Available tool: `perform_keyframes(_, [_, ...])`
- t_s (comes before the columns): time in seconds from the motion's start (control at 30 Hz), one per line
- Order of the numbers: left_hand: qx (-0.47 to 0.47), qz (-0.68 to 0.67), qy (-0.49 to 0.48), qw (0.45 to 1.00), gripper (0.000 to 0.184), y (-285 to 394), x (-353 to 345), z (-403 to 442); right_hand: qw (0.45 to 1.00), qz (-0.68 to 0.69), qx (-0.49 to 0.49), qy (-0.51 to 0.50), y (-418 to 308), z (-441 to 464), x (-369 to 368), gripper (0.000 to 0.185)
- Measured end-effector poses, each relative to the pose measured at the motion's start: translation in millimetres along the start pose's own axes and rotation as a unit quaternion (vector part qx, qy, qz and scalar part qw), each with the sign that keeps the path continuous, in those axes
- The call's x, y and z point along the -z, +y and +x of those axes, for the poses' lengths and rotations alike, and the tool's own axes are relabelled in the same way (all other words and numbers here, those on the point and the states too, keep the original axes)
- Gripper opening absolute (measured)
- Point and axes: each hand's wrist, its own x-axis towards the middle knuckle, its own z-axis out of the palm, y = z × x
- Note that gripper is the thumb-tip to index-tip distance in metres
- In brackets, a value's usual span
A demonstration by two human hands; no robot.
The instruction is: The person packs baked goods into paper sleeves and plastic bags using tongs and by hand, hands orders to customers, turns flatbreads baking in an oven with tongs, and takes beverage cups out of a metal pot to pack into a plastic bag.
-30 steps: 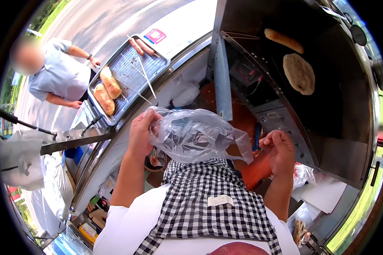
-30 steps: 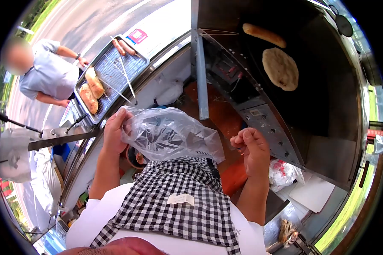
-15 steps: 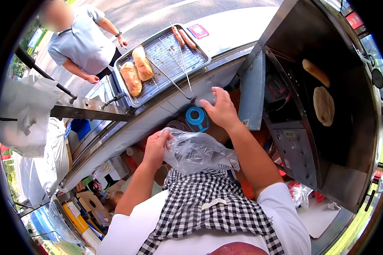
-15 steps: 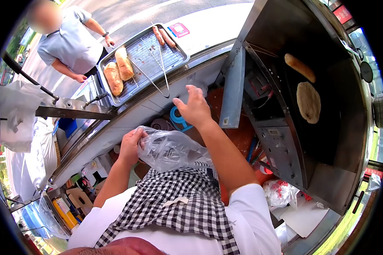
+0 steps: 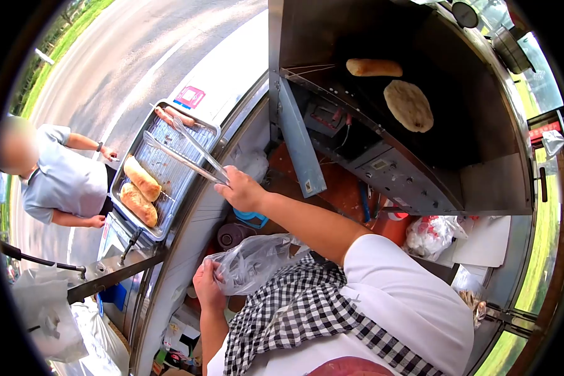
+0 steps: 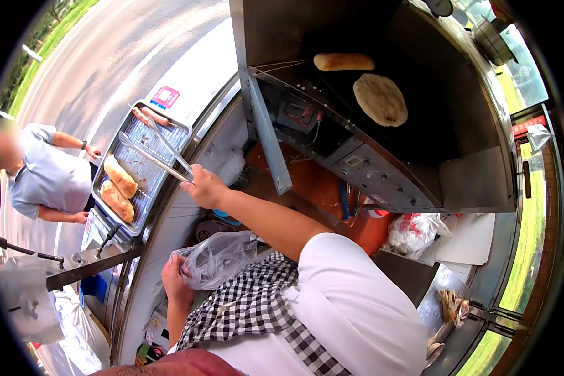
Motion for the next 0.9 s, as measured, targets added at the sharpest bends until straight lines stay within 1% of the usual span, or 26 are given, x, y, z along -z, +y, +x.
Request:
perform_keyframes(0.07, [-0.019, 0.020, -0.027, 0.999, 0.034, 7.4, -9.1, 13.1, 0.981, 0.111, 0.139, 0.083, 12.9, -41.3, 32.9, 0.047])
perform_keyframes(0.1, [-0.024, 0.027, -0.038, 0.999, 0.034, 10.9, -14.0, 19.8, 0.979, 0.140, 0.121, 0.087, 2.9, -71.5, 60.9, 0.048])
perform_keyframes(0.17, [-0.024, 0.038, -0.055, 0.997, 0.035, 18.6, -25.0, 29.7, 0.966, 0.198, 0.094, 0.137, -8.2, -128.6, 103.7, 0.047])
perform_keyframes(0.23, [-0.015, 0.047, -0.069, 0.996, 0.035, 29.4, -39.5, 37.4, 0.940, 0.258, 0.065, 0.216, -0.3, -171.8, 133.7, 0.047])
perform_keyframes(0.33, [-0.011, 0.057, -0.094, 0.994, 0.034, 28.0, -50.9, 55.9, 0.891, 0.316, 0.013, 0.327, 12.4, -215.3, 161.2, 0.046])
perform_keyframes(0.37, [-0.018, 0.066, -0.102, 0.992, 0.033, 28.1, -55.8, 58.9, 0.861, 0.356, 0.006, 0.364, 17.0, -220.8, 165.4, 0.041])
perform_keyframes(0.47, [-0.039, 0.092, -0.124, 0.987, 0.033, 28.6, -73.5, 66.1, 0.800, 0.430, -0.034, 0.418, 29.3, -223.9, 177.3, 0.035])
perform_keyframes(0.5, [-0.044, 0.100, -0.130, 0.985, 0.033, 27.7, -76.4, 69.0, 0.784, 0.457, -0.043, 0.418, 30.4, -220.1, 181.5, 0.030])
perform_keyframes(0.6, [-0.054, 0.122, -0.132, 0.982, 0.034, 30.4, -85.4, 66.1, 0.780, 0.466, -0.064, 0.413, 41.6, -202.6, 197.8, 0.027])
perform_keyframes(0.7, [-0.062, 0.133, -0.113, 0.983, 0.035, 31.6, -87.8, 57.7, 0.754, 0.499, -0.062, 0.423, 51.9, -168.2, 224.8, 0.023])
perform_keyframes(0.8, [-0.068, 0.132, -0.094, 0.984, 0.035, 25.3, -78.4, 51.6, 0.739, 0.507, -0.055, 0.440, 69.5, -135.5, 249.0, 0.022])
perform_keyframes(0.9, [-0.055, 0.119, -0.060, 0.990, 0.034, 23.9, -67.0, 38.9, 0.739, 0.495, -0.047, 0.453, 66.3, -132.7, 243.2, 0.020])
